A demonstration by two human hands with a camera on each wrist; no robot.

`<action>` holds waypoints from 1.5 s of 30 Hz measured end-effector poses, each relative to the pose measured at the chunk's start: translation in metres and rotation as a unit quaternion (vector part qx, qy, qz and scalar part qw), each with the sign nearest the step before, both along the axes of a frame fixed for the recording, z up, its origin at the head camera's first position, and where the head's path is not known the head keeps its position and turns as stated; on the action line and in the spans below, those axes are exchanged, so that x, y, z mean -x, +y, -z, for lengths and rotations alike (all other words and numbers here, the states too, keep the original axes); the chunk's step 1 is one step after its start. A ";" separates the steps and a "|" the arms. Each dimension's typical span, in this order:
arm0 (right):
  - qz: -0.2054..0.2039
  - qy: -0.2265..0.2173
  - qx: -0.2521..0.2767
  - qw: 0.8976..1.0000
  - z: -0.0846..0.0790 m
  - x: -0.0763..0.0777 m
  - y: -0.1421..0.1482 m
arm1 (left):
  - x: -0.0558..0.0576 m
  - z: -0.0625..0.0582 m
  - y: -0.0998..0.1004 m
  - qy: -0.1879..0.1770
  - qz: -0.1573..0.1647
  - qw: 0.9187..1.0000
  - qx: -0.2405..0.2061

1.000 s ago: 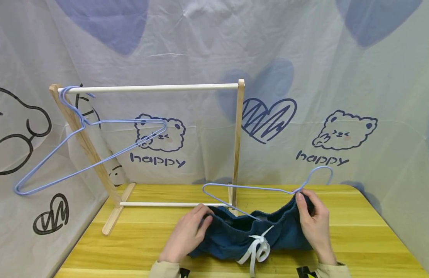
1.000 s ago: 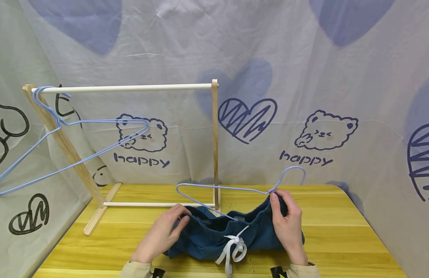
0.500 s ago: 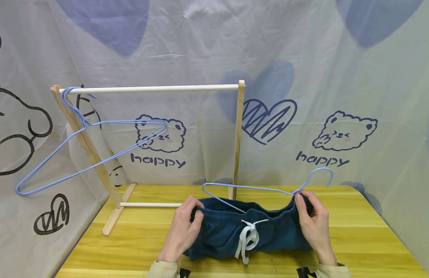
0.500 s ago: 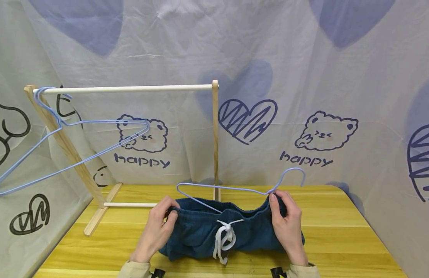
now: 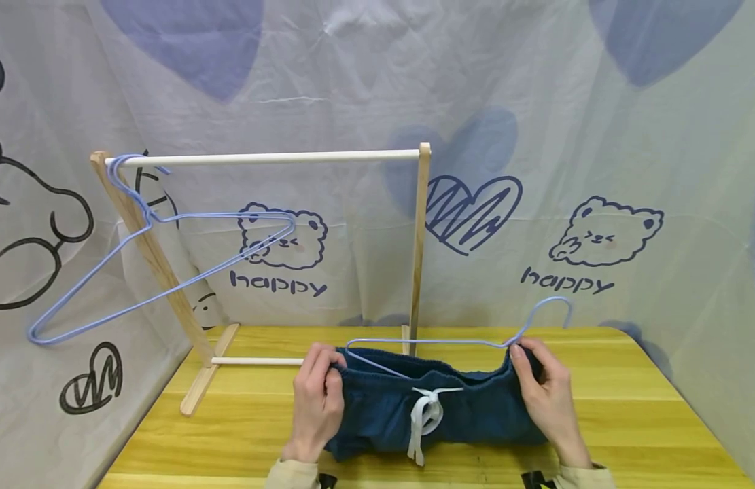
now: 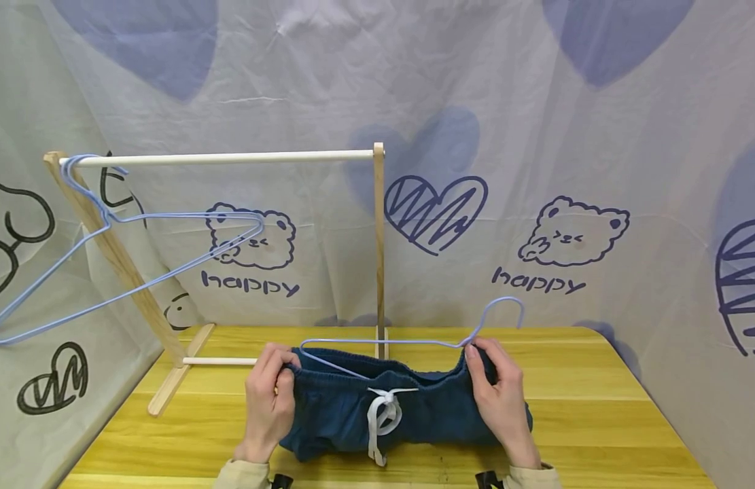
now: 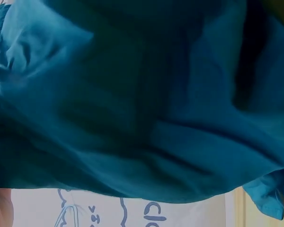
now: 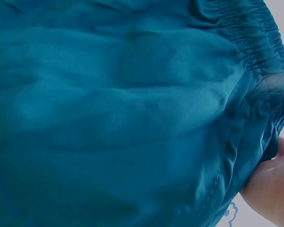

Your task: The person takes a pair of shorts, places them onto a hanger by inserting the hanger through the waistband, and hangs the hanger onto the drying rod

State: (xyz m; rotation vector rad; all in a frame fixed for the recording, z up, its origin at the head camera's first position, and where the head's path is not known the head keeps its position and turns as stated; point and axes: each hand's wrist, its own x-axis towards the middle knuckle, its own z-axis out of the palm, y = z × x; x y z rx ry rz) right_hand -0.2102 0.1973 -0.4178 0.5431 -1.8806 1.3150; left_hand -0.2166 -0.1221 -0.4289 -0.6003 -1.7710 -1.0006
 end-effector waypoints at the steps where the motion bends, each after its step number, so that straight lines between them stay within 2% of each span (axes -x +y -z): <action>1: -0.006 -0.002 0.000 1.000 0.001 0.000 0.000 | 0.000 0.000 0.000 0.012 -0.001 1.000 -0.001; 6: -0.028 -0.007 -0.007 1.000 0.002 0.001 0.002 | 0.002 -0.001 -0.002 0.058 0.007 0.998 0.000; 10: -0.028 -0.002 -0.030 0.999 0.002 0.001 0.003 | 0.001 -0.001 -0.004 0.065 0.021 0.998 0.006; 15: -0.024 -0.006 -0.054 0.998 0.001 0.000 0.002 | -0.001 -0.002 -0.005 0.053 0.035 0.998 0.025; 19: -0.033 0.000 -0.062 0.998 0.001 0.000 0.002 | -0.002 -0.005 -0.007 0.046 0.038 0.996 0.060; 25: -0.026 0.011 -0.084 0.996 0.003 0.001 0.000 | -0.003 -0.007 -0.009 0.013 0.024 0.991 0.131; 31: -0.031 0.021 -0.104 0.994 0.004 0.001 -0.004 | -0.005 -0.008 -0.006 -0.022 0.009 0.985 0.172; 39: -0.055 0.013 -0.123 0.991 0.005 -0.001 -0.009 | -0.009 -0.009 0.002 -0.031 -0.008 0.976 0.214; 45: -0.067 -0.010 -0.132 0.989 0.006 -0.002 -0.012 | -0.012 -0.012 0.013 -0.029 0.004 0.974 0.226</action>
